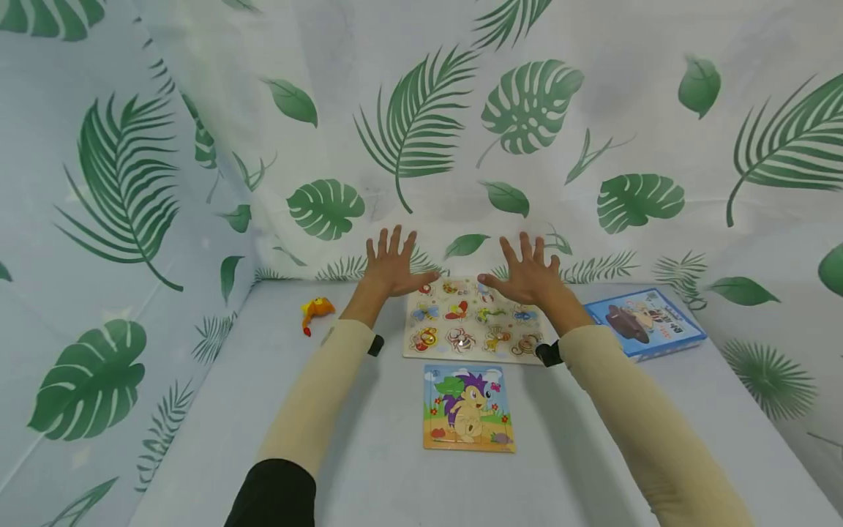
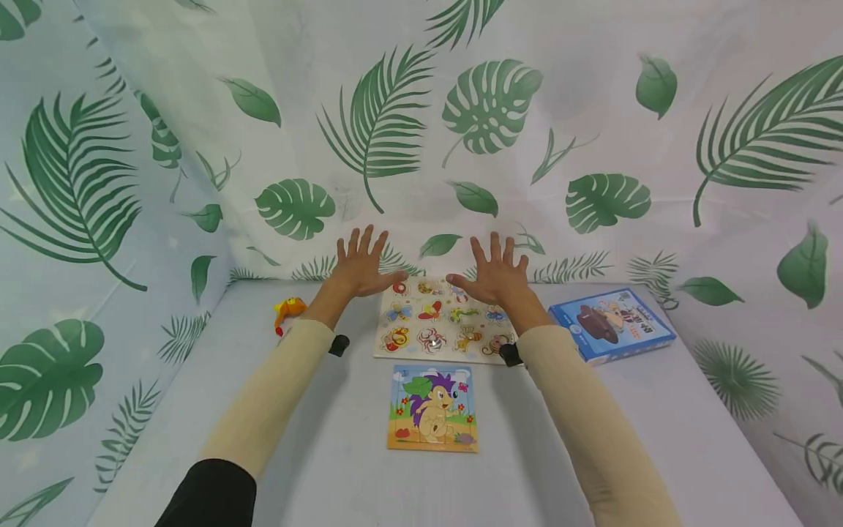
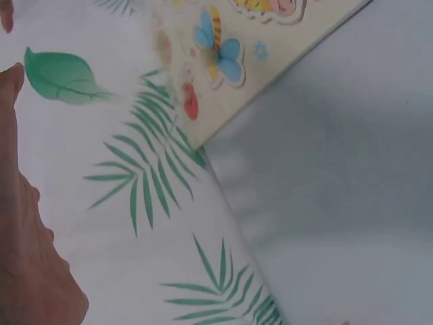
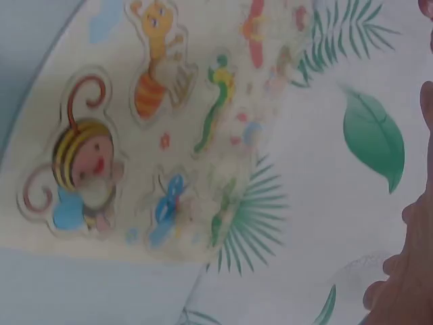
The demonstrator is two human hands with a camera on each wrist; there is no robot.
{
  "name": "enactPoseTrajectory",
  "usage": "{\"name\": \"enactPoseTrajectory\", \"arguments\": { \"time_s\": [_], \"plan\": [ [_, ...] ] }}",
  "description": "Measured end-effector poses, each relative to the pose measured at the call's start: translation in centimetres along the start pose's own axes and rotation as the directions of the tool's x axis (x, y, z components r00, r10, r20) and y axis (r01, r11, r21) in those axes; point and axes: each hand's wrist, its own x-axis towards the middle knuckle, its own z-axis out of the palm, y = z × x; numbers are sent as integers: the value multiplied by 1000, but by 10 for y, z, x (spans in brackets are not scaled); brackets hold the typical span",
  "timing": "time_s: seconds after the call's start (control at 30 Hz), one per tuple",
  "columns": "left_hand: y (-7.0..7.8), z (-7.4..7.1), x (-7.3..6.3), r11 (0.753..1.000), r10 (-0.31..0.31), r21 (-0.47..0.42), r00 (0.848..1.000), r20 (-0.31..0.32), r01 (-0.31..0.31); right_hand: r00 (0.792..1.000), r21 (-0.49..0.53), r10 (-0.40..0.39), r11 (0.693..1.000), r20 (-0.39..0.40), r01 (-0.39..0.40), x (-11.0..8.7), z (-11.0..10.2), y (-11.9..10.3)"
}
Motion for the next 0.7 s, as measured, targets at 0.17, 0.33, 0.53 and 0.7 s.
{"name": "enactPoseTrajectory", "arguments": {
  "time_s": [0.17, 0.33, 0.53, 0.7],
  "plan": [
    [8, 24, -38, 998, 49, 31, 998, -30, -48, 999, 20, -40, 999, -15, 40, -30, 23, -13],
    [41, 47, -117, 970, 242, -34, 969, 47, -241, 988, 165, -104, 979, -109, 122, -87, 49, -28],
    [71, 66, -189, 826, 550, -276, 808, 211, -491, 995, 395, -85, 914, -51, 98, -123, 86, -29],
    [74, 74, -204, 775, 629, -286, 733, 260, -564, 996, 404, -73, 911, -51, 88, -127, 98, -33]
  ]
}}
